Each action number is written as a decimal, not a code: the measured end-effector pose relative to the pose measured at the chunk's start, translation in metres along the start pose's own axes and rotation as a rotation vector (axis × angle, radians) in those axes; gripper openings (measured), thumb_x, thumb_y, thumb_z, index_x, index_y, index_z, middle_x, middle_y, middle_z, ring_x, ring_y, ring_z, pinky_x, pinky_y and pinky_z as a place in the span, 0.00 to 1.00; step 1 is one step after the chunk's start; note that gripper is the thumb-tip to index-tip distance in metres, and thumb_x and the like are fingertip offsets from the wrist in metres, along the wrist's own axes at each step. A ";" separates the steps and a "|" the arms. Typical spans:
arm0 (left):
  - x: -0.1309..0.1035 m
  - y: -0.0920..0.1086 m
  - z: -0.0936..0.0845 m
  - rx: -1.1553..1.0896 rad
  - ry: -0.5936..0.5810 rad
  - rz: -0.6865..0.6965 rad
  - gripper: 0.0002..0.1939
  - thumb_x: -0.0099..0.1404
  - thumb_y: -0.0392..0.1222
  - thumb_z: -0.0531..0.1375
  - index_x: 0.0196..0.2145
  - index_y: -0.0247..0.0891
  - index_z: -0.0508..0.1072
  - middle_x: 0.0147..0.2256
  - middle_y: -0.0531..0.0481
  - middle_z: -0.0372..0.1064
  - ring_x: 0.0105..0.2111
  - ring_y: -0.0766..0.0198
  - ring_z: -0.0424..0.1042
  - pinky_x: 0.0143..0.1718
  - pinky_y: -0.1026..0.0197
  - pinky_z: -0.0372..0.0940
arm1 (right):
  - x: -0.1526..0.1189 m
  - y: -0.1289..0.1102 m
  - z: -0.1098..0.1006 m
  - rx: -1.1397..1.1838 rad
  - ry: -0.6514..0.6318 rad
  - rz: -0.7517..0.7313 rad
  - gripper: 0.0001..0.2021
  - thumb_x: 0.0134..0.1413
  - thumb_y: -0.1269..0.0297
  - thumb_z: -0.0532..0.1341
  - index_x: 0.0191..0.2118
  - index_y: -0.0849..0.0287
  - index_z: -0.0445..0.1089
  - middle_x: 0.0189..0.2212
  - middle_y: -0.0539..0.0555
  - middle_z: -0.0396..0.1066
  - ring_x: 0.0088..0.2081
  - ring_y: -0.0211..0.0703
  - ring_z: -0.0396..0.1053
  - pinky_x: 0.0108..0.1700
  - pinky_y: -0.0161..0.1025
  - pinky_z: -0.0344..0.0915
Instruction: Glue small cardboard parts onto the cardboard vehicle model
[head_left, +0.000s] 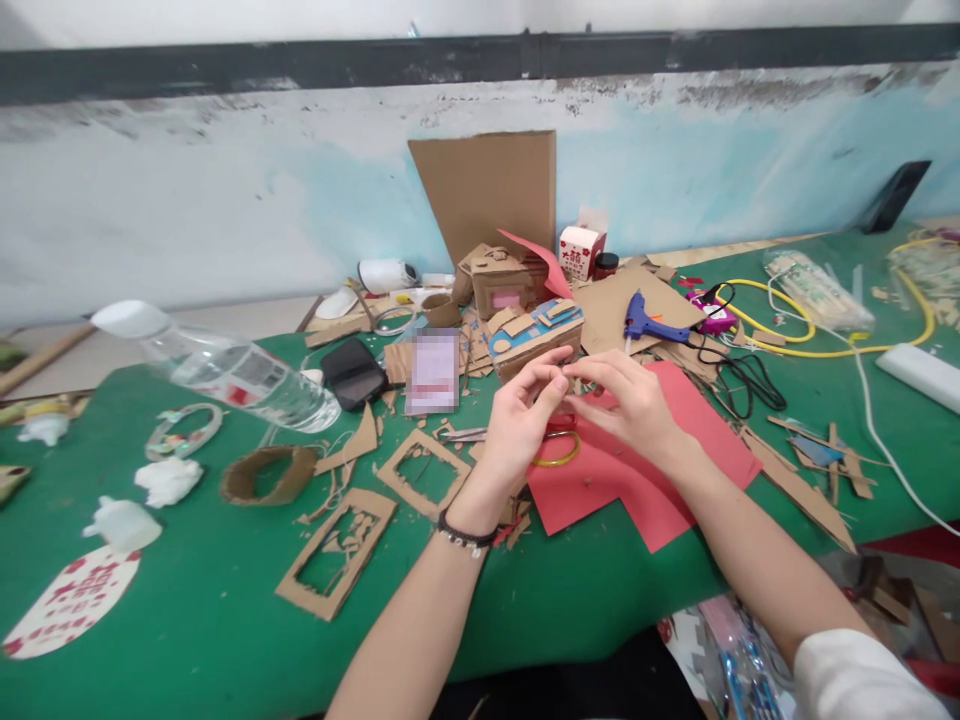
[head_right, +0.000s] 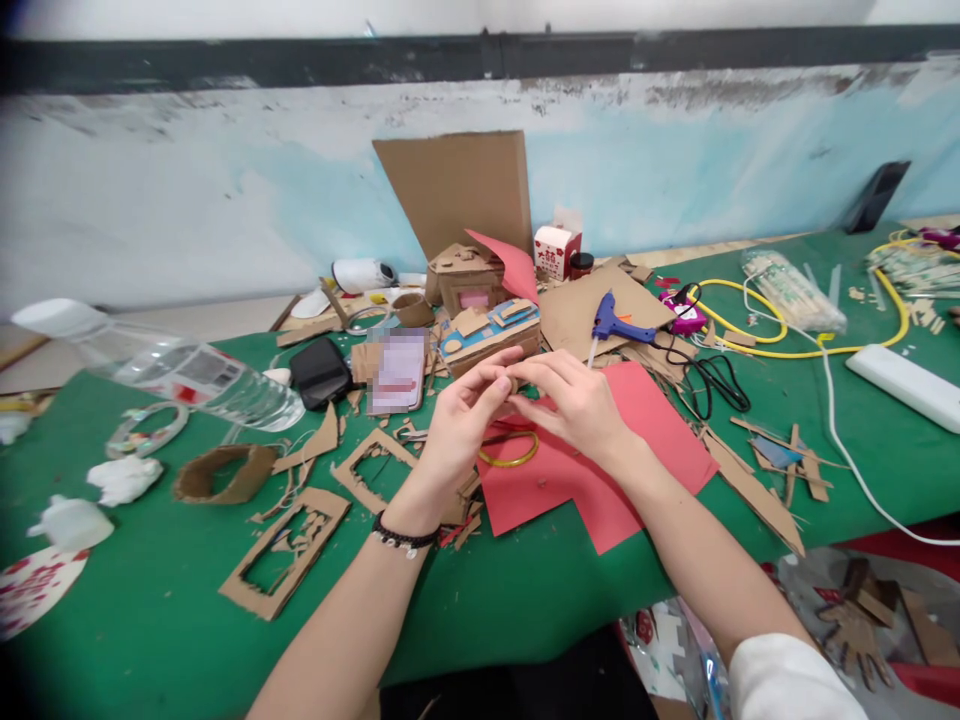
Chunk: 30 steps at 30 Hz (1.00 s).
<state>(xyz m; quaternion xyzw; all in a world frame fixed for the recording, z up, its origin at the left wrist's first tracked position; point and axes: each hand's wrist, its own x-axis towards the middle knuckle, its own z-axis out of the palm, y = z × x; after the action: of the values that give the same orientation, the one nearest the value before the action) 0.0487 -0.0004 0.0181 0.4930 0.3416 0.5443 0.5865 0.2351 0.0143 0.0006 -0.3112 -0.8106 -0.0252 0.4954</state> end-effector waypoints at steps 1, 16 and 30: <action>0.000 -0.001 0.001 -0.016 0.001 -0.015 0.19 0.66 0.55 0.76 0.37 0.36 0.79 0.70 0.36 0.71 0.56 0.48 0.81 0.42 0.58 0.80 | 0.000 0.000 0.001 -0.003 0.001 0.011 0.13 0.71 0.66 0.69 0.57 0.51 0.75 0.48 0.56 0.84 0.44 0.47 0.82 0.44 0.44 0.80; 0.001 -0.003 -0.002 -0.028 -0.004 -0.074 0.20 0.66 0.58 0.75 0.38 0.37 0.83 0.68 0.38 0.74 0.45 0.56 0.82 0.36 0.62 0.77 | -0.005 0.001 0.006 0.027 -0.019 0.018 0.11 0.72 0.66 0.68 0.56 0.54 0.72 0.45 0.57 0.82 0.42 0.46 0.80 0.44 0.44 0.80; 0.003 -0.008 -0.002 -0.157 0.006 -0.137 0.23 0.62 0.59 0.78 0.40 0.38 0.79 0.49 0.46 0.80 0.45 0.58 0.80 0.41 0.60 0.80 | -0.005 0.002 0.006 0.038 -0.031 0.052 0.19 0.72 0.71 0.65 0.64 0.50 0.71 0.54 0.59 0.80 0.50 0.49 0.81 0.50 0.48 0.83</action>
<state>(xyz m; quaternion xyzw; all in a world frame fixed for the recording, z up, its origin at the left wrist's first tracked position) 0.0499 0.0040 0.0103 0.4196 0.3327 0.5292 0.6582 0.2331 0.0153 -0.0073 -0.3230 -0.8102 0.0077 0.4891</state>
